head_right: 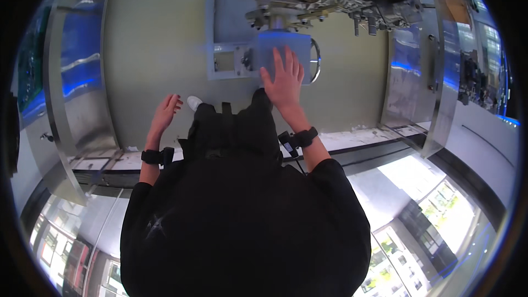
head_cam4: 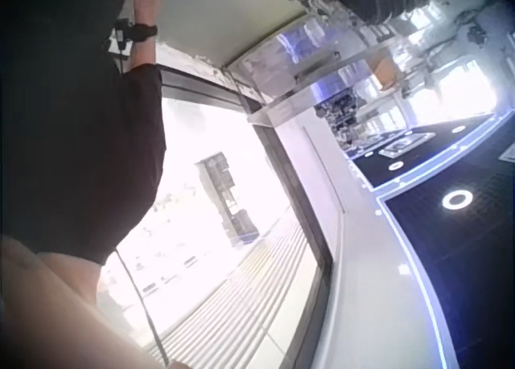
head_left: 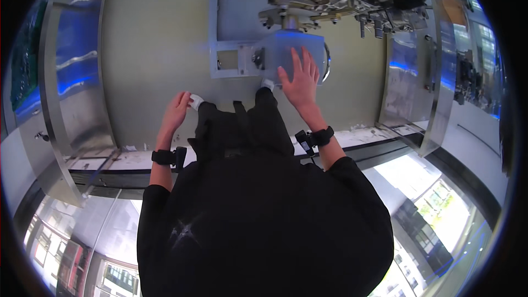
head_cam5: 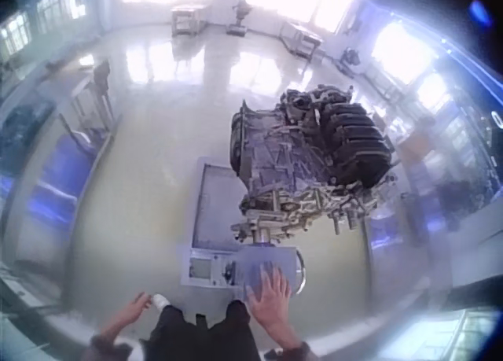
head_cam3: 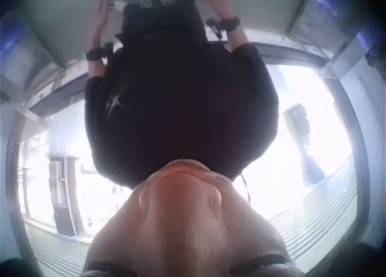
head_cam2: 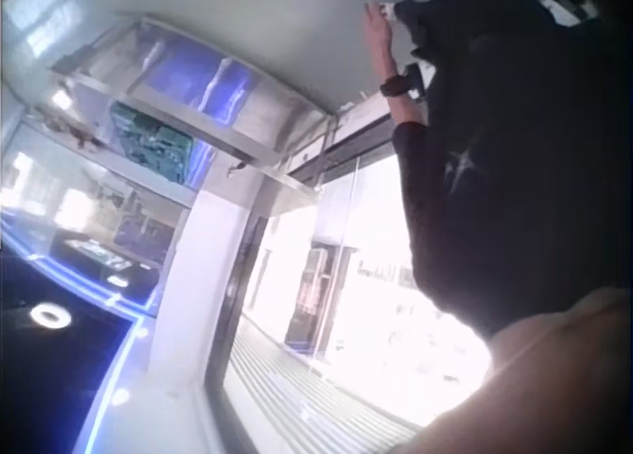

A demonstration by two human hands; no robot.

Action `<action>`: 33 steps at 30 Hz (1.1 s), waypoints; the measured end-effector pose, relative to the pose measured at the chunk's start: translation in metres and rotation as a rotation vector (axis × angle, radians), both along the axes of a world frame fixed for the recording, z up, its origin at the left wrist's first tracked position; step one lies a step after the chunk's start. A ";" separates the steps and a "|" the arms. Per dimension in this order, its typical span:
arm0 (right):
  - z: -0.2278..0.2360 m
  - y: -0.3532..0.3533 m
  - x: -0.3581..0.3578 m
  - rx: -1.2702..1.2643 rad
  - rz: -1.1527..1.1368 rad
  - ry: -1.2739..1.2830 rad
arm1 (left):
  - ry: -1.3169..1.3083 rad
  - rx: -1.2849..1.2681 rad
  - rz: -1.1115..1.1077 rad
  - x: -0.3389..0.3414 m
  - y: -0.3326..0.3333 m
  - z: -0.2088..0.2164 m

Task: The person uses a ratchet to loosen and remove a component from an engine assembly, places the part on a metal table, and then handles a square engine cover while another person assists.

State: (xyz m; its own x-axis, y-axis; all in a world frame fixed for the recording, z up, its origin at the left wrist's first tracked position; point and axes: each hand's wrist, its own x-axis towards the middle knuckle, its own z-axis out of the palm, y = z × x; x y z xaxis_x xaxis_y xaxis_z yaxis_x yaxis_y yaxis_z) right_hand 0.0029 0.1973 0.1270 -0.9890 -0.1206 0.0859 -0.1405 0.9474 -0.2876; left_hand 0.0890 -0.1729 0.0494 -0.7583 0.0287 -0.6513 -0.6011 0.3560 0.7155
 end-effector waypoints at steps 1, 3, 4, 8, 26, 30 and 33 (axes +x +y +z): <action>-0.008 -0.012 0.014 0.011 -0.049 -0.052 | -0.017 0.032 0.014 0.016 -0.027 -0.002; -0.014 -0.023 0.031 0.113 -0.075 -0.082 | 0.015 0.045 0.206 0.043 -0.064 -0.002; -0.018 -0.034 0.034 0.164 -0.129 -0.096 | 0.006 0.064 0.234 0.063 -0.086 -0.006; -0.026 -0.037 0.034 0.161 -0.154 -0.087 | -0.102 0.001 0.480 0.142 -0.161 -0.012; -0.072 0.009 0.001 0.533 -0.157 0.053 | -0.140 -0.152 0.421 0.219 -0.392 -0.022; -0.118 -0.218 -0.049 0.525 -0.487 -0.236 | -0.054 -0.526 0.741 0.207 -0.464 0.039; -0.172 -0.264 -0.099 0.260 -0.071 -0.362 | 0.019 -0.597 0.895 0.197 -0.522 0.046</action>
State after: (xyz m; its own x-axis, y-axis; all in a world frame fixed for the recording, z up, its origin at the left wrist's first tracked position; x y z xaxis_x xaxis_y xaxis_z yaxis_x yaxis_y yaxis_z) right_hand -0.0965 -0.0663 -0.0453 -0.9564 -0.0230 -0.2910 -0.0065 0.9983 -0.0574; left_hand 0.2863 -0.6951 0.0954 -0.3560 -0.8606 -0.3642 -0.8075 0.0872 0.5833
